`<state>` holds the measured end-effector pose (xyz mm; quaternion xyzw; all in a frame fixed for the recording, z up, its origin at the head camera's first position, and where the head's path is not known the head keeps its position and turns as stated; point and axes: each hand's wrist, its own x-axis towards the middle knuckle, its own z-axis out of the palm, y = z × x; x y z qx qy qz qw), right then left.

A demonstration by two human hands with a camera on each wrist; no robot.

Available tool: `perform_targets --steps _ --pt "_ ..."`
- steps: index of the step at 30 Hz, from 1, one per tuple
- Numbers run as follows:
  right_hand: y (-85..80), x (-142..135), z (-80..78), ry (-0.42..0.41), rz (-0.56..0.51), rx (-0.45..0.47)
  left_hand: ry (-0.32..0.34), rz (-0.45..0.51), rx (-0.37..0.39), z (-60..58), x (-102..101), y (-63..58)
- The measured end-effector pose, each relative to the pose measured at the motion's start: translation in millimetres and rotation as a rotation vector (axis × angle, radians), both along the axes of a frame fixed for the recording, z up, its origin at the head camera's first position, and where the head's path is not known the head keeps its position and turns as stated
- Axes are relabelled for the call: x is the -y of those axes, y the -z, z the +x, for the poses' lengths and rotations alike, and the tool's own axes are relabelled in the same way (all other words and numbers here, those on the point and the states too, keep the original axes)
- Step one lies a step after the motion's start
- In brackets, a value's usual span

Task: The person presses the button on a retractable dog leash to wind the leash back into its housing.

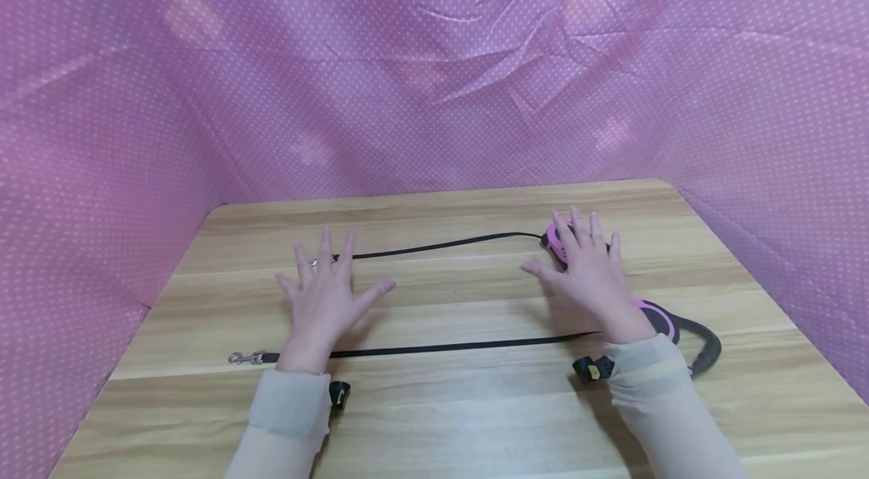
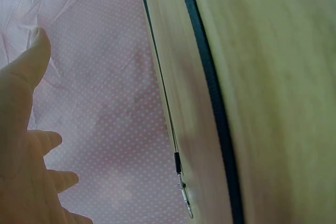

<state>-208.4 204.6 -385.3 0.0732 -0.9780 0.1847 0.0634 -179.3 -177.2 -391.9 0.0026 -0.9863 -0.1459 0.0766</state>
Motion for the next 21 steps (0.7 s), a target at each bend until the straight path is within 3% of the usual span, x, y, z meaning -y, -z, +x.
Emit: perform_targets --steps 10,21 --pt "2.9 -12 -5.7 0.044 -0.133 0.039 -0.017 0.077 0.078 -9.0 6 0.9" --pt "9.0 -23 -7.8 0.082 -0.157 0.083 -0.006 0.148 0.161 -21.1 16 0.7"
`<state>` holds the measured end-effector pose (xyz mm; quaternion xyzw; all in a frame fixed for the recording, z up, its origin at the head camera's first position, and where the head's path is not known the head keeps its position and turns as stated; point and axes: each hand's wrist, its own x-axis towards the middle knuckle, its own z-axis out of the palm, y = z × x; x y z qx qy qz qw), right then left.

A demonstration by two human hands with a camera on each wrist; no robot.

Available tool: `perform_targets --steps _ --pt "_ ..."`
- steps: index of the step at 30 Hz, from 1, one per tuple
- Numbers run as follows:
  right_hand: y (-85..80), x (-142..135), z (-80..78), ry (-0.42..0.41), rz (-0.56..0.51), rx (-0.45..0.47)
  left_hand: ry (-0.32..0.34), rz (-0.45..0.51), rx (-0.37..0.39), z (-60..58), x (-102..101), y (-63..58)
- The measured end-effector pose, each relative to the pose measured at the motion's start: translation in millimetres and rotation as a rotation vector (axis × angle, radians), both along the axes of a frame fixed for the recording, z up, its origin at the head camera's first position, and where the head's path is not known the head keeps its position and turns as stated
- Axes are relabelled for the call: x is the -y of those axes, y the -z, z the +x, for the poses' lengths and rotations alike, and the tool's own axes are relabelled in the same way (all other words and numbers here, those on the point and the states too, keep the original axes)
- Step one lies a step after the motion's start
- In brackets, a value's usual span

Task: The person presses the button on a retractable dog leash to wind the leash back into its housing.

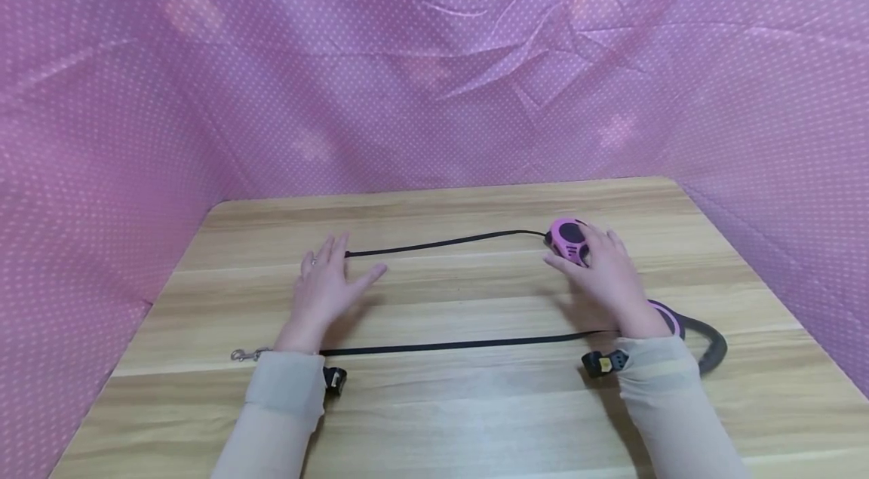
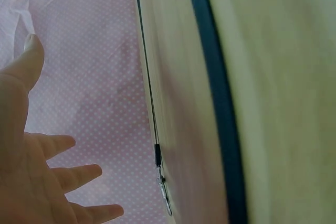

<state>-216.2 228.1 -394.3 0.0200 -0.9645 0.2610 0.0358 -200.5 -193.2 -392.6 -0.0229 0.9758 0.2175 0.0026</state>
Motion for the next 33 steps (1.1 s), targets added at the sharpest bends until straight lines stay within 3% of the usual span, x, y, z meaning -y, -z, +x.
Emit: perform_targets --steps 7,15,25,33 --pt "2.3 -8 -0.3 -0.008 0.025 -0.028 0.005 0.024 0.029 -8.2 6 -5.1" --pt "4.5 -15 -1.2 0.02 0.042 -0.007 0.025 0.103 0.116 -21.0 11 -11.4" --pt "8.7 -17 -3.9 0.006 0.043 0.055 0.049 0.158 0.171 -37.6 21 -4.3" --pt "12.7 -16 -7.5 0.025 0.032 0.106 0.024 0.179 0.149 -49.0 25 1.2"
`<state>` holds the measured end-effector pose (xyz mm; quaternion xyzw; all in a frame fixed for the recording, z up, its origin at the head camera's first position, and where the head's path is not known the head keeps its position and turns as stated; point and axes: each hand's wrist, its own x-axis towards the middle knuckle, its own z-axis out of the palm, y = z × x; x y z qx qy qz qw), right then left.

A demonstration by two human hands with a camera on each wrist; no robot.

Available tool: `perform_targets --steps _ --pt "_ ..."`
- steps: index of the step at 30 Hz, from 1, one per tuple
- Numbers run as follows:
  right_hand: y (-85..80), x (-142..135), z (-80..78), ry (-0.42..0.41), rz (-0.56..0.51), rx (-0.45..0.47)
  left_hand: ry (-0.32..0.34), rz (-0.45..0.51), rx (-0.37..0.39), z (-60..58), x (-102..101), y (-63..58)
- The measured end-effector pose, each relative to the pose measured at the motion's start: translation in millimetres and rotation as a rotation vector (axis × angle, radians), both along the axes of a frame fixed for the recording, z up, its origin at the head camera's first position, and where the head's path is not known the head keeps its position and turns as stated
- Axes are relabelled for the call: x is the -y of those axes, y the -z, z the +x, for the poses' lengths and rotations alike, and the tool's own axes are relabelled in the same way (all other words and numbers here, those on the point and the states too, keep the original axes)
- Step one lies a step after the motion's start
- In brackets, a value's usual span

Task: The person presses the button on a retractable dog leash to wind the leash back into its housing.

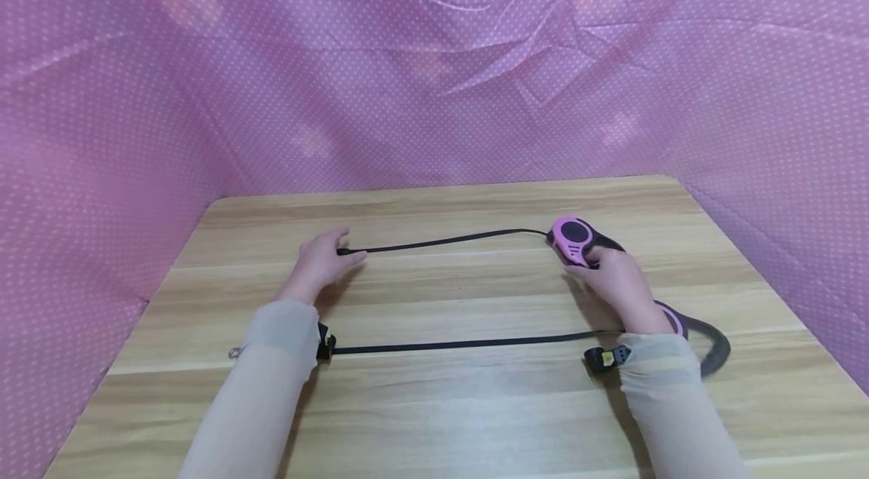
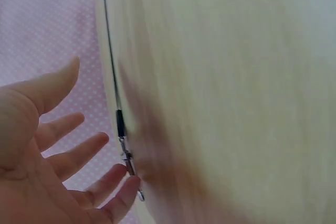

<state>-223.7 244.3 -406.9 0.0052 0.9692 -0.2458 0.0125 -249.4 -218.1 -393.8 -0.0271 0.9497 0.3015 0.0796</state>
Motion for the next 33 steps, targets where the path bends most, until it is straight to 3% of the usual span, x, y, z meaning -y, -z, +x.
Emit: perform_targets --steps 10,13,17,20,24,29,33 --pt "-0.2 4 -4.0 0.008 0.004 0.013 -0.032 -0.015 -0.057 -4.7 15 8.1" --pt "0.6 5 -5.8 0.017 0.015 0.02 -0.079 -0.036 -0.059 -4.3 23 6.8" --pt "2.7 5 -9.1 0.02 0.039 0.022 -0.15 -0.03 -0.009 -3.3 30 7.8" --pt "5.1 4 -11.2 0.013 0.05 0.017 -0.166 -0.01 0.039 -3.0 34 10.5" --pt "7.9 3 -12.2 -0.005 0.045 0.006 -0.154 0.004 0.066 -2.0 35 11.6" --pt "10.1 2 -12.3 -0.053 0.012 -0.008 -0.109 0.025 0.045 -3.3 40 17.1" --pt "12.6 2 -13.5 -0.074 -0.003 -0.016 -0.122 0.084 0.035 -3.8 45 22.1"
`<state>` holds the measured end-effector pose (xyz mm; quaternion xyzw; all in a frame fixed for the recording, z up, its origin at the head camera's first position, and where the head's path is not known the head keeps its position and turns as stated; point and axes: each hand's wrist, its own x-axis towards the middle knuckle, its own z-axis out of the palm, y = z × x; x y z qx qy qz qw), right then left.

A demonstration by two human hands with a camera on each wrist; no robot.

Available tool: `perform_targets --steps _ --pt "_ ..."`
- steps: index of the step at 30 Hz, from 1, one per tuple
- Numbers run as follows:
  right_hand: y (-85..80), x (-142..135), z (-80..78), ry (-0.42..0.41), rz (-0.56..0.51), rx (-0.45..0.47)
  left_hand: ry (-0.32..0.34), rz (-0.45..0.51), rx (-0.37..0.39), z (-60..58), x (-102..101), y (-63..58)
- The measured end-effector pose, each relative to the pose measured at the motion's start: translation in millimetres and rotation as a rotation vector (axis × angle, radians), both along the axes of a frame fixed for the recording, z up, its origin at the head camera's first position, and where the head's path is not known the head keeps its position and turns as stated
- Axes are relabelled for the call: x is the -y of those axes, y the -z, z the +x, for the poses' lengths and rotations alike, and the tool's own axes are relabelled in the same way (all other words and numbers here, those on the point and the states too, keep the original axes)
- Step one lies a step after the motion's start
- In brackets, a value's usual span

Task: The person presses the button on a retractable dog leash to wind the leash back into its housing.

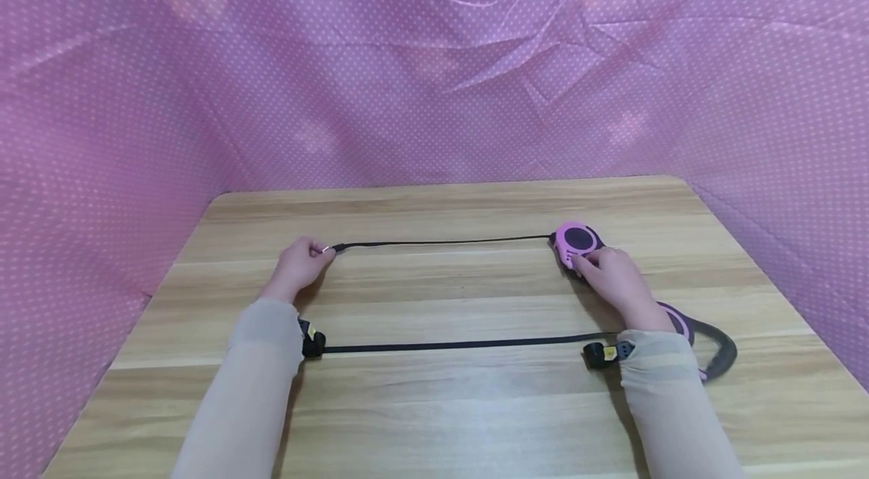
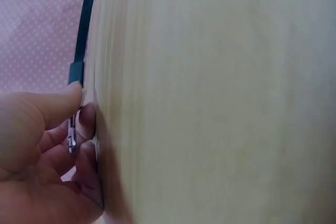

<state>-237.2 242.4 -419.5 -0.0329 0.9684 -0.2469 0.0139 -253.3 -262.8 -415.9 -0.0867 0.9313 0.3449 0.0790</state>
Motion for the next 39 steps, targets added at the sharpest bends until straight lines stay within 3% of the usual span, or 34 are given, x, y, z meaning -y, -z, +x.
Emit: perform_targets --steps 4,21,28,34,39 --pt "0.7 0.3 0.7 -0.021 -0.011 0.013 -0.022 0.034 0.002 1.0 0.9 0.2" --pt "-0.2 0.8 2.8 -0.032 0.021 0.029 -0.016 0.025 -0.002 2.4 1.6 0.7" --pt "1.0 1.0 2.3 -0.008 0.066 -0.098 -0.014 0.026 -0.035 1.5 0.5 1.0" --pt "0.1 -0.9 4.8 0.058 -0.034 -0.194 -0.018 0.016 -0.06 -0.2 1.4 2.7" --pt "-2.5 -1.6 6.1 0.059 -0.054 -0.231 -0.035 0.022 -0.062 -0.6 0.5 3.7"
